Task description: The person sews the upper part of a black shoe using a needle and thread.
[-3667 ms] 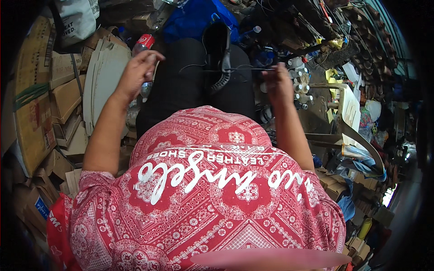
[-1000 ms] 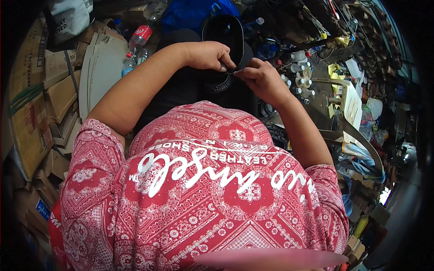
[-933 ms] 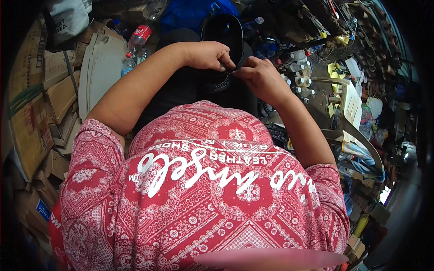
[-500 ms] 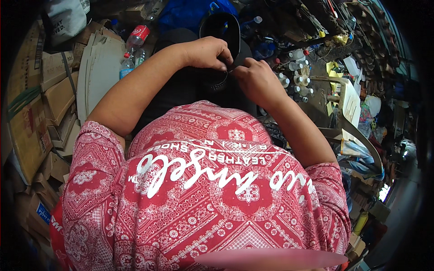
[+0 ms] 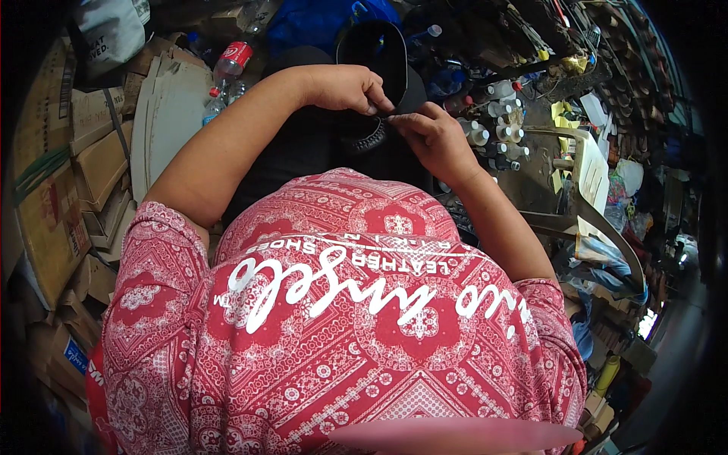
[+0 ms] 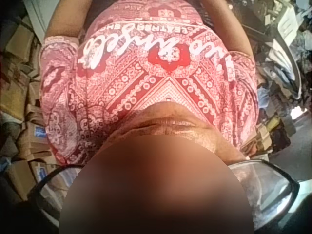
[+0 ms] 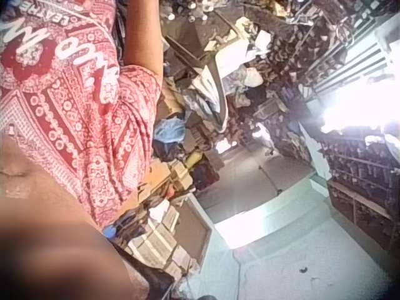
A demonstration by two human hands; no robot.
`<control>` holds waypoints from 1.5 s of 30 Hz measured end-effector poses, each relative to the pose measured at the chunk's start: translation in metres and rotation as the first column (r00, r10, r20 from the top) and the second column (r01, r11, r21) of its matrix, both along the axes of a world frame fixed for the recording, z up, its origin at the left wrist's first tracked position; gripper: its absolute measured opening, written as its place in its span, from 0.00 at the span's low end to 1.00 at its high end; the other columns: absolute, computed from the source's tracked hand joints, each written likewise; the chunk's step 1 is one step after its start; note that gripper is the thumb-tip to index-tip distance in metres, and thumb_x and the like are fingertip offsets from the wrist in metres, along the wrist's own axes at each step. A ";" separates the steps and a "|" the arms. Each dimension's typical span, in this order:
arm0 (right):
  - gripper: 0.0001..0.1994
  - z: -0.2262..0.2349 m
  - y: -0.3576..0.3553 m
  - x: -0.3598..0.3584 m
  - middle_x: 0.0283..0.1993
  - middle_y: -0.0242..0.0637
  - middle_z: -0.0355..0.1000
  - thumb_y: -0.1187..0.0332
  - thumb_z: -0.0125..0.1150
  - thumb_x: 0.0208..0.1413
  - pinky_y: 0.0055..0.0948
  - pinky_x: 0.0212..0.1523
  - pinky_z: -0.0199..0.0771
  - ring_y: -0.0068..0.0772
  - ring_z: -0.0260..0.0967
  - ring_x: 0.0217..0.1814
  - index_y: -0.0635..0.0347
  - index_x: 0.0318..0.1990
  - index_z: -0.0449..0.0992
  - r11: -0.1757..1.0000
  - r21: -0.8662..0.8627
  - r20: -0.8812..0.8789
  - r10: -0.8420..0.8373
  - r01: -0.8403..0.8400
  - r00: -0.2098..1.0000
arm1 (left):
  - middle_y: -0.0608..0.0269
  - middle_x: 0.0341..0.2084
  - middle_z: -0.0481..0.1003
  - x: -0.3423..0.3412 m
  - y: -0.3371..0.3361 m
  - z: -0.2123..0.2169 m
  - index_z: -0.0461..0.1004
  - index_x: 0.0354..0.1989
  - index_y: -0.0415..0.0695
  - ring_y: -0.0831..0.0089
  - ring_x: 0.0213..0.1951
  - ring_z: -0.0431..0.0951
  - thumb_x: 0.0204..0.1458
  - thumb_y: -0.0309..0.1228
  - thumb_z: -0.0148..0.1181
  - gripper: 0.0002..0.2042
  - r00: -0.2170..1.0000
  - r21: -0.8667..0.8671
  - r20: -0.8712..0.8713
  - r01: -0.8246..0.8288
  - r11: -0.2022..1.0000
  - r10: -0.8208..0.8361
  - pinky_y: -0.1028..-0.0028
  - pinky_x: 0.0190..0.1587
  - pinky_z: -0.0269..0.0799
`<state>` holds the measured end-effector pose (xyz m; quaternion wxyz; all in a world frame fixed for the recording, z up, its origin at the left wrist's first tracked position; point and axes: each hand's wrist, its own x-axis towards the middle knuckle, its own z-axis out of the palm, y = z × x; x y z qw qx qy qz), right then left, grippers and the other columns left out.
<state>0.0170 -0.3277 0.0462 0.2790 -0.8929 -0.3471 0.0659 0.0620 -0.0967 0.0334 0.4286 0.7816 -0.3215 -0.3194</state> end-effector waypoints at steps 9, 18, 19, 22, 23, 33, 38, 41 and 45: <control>0.12 0.003 0.003 -0.007 0.30 0.37 0.67 0.73 0.59 0.48 0.35 0.39 0.66 0.40 0.68 0.35 0.48 0.40 0.79 0.995 -0.096 0.132 0.014 -0.001 0.991 | 0.62 0.31 0.67 0.005 -0.001 -0.003 0.76 0.49 0.44 0.68 0.38 0.70 0.49 0.24 0.56 0.17 0.998 0.009 -0.058 0.023 1.000 -0.022 0.73 0.46 0.64; 0.08 0.020 0.022 0.012 0.32 0.40 0.70 0.73 0.53 0.48 0.38 0.40 0.68 0.44 0.71 0.38 0.56 0.34 0.77 0.924 -0.351 0.163 0.222 -0.153 0.961 | 0.59 0.31 0.70 0.006 -0.006 -0.006 0.78 0.40 0.41 0.65 0.38 0.73 0.39 0.22 0.66 0.16 0.969 0.049 0.249 -0.001 0.999 -0.011 0.70 0.43 0.68; 0.07 0.017 0.022 0.014 0.32 0.41 0.71 0.73 0.55 0.47 0.39 0.40 0.69 0.45 0.71 0.38 0.56 0.34 0.78 0.934 -0.312 0.137 0.225 -0.174 0.965 | 0.59 0.31 0.71 0.005 -0.006 -0.007 0.78 0.38 0.41 0.64 0.38 0.73 0.38 0.22 0.67 0.15 0.969 0.006 0.238 -0.068 0.998 0.064 0.69 0.42 0.69; 0.06 0.028 0.014 0.023 0.32 0.42 0.72 0.72 0.58 0.47 0.40 0.40 0.72 0.47 0.72 0.37 0.57 0.34 0.77 0.956 -0.225 -0.008 0.193 -0.189 0.981 | 0.59 0.31 0.72 0.007 -0.006 -0.009 0.78 0.35 0.41 0.63 0.38 0.74 0.35 0.22 0.68 0.14 0.958 -0.051 0.250 -0.134 0.990 0.143 0.69 0.42 0.69; 0.06 0.031 0.014 0.024 0.33 0.43 0.72 0.71 0.62 0.46 0.39 0.40 0.73 0.48 0.72 0.37 0.57 0.33 0.78 0.948 -0.254 0.002 0.200 -0.193 0.980 | 0.58 0.31 0.72 0.007 -0.006 -0.010 0.77 0.34 0.41 0.62 0.38 0.75 0.35 0.22 0.68 0.14 0.950 -0.066 0.276 -0.133 0.989 0.146 0.70 0.42 0.70; 0.08 0.000 -0.008 0.020 0.26 0.30 0.69 0.67 0.62 0.51 0.32 0.37 0.71 0.29 0.70 0.32 0.63 0.32 0.74 0.958 0.204 -0.596 -0.044 0.204 0.801 | 0.54 0.36 0.74 -0.064 -0.001 0.001 0.75 0.40 0.42 0.57 0.43 0.74 0.39 0.26 0.67 0.16 0.606 -0.277 0.532 -0.535 0.798 0.591 0.67 0.48 0.70; 0.11 0.007 -0.084 0.025 0.23 0.24 0.60 0.64 0.52 0.60 0.33 0.43 0.72 0.19 0.61 0.26 0.62 0.40 0.74 0.485 0.772 -0.635 0.563 0.410 0.529 | 0.53 0.37 0.76 -0.095 0.070 0.024 0.76 0.41 0.40 0.60 0.41 0.77 0.47 0.25 0.60 0.11 0.797 0.075 0.431 -0.500 0.863 0.424 0.67 0.46 0.71; 0.12 0.033 -0.104 0.024 0.26 0.25 0.64 0.64 0.49 0.61 0.30 0.46 0.69 0.18 0.64 0.34 0.61 0.41 0.75 0.329 0.764 -0.617 0.621 0.555 0.483 | 0.59 0.39 0.77 -0.080 0.108 0.020 0.76 0.42 0.40 0.65 0.43 0.77 0.55 0.28 0.55 0.09 0.582 0.006 0.432 -0.766 0.643 0.689 0.73 0.46 0.70; 0.15 0.016 -0.094 0.017 0.42 0.27 0.73 0.60 0.56 0.59 0.23 0.48 0.66 0.18 0.66 0.40 0.59 0.47 0.76 0.917 0.163 -0.647 -0.180 0.365 0.741 | 0.60 0.39 0.77 -0.065 0.067 0.030 0.75 0.46 0.41 0.66 0.44 0.76 0.61 0.36 0.47 0.14 0.524 -0.439 -0.112 -0.788 0.431 0.844 0.71 0.49 0.69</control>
